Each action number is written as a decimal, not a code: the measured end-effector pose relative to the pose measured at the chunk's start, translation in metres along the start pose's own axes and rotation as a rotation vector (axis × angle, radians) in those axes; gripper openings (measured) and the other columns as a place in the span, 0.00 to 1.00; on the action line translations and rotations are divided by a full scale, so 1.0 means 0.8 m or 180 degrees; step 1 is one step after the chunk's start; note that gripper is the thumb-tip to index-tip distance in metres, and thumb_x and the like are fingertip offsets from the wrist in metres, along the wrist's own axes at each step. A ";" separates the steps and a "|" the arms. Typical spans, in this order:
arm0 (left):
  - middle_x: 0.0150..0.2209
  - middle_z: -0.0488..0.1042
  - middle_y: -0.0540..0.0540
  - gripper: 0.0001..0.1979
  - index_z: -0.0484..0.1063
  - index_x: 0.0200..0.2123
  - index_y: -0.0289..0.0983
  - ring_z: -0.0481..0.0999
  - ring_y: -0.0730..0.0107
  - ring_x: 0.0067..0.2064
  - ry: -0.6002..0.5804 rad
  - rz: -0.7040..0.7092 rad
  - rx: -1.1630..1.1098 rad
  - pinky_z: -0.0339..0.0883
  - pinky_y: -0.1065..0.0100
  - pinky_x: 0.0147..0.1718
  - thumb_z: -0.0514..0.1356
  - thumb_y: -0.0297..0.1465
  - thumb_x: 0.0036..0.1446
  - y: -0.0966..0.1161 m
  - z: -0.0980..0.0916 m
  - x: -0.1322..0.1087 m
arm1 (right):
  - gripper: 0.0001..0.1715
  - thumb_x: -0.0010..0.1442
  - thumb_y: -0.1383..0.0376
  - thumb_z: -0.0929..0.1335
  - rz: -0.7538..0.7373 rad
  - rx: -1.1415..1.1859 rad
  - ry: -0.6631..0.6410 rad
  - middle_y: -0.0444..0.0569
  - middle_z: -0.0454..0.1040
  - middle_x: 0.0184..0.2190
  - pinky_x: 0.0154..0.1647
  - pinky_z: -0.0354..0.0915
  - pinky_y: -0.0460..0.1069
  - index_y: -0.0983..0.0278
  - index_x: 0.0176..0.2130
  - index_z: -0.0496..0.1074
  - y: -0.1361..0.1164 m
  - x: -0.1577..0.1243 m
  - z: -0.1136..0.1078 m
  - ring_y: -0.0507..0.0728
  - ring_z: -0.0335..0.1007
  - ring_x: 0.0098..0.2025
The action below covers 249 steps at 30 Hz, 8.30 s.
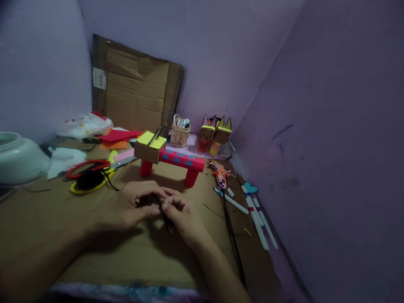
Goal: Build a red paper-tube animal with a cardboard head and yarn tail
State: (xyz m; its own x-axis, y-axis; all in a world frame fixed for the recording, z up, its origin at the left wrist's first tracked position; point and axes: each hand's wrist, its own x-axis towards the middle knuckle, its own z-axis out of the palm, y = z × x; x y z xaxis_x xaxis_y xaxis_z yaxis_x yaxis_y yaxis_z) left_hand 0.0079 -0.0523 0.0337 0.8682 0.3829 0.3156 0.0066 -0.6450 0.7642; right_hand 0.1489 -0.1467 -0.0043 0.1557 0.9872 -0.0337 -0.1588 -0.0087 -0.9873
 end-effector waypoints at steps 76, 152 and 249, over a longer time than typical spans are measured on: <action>0.23 0.68 0.51 0.06 0.67 0.26 0.35 0.66 0.73 0.25 0.0393 -0.1076 -0.1044 0.58 0.72 0.24 0.59 0.32 0.46 -0.010 -0.018 0.002 | 0.17 0.50 0.53 0.69 -0.0362 0.0369 0.0818 0.50 0.76 0.32 0.42 0.63 0.50 0.64 0.32 0.76 -0.010 0.005 -0.010 0.54 0.70 0.35; 0.27 0.71 0.49 0.05 0.72 0.28 0.34 0.69 0.73 0.30 0.0437 -0.0213 0.0214 0.61 0.72 0.29 0.55 0.24 0.50 -0.004 0.015 0.005 | 0.15 0.46 0.57 0.70 -0.0088 -0.0223 0.0568 0.36 0.60 0.13 0.15 0.62 0.43 0.66 0.23 0.67 -0.003 0.004 0.004 0.46 0.57 0.13; 0.22 0.75 0.49 0.07 0.75 0.25 0.33 0.72 0.74 0.24 0.1394 -0.0151 -0.0015 0.62 0.76 0.24 0.58 0.27 0.50 -0.006 0.035 -0.001 | 0.14 0.45 0.57 0.72 -0.0148 0.0853 0.0782 0.36 0.64 0.14 0.16 0.62 0.41 0.66 0.25 0.69 0.004 0.008 0.015 0.45 0.59 0.14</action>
State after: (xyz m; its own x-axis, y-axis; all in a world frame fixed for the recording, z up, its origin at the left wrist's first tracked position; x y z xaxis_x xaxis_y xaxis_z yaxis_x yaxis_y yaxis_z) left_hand 0.0208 -0.0680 0.0138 0.5747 0.6570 0.4880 0.0385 -0.6173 0.7858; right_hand 0.1374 -0.1382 -0.0062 0.3931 0.9176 -0.0584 -0.3909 0.1093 -0.9139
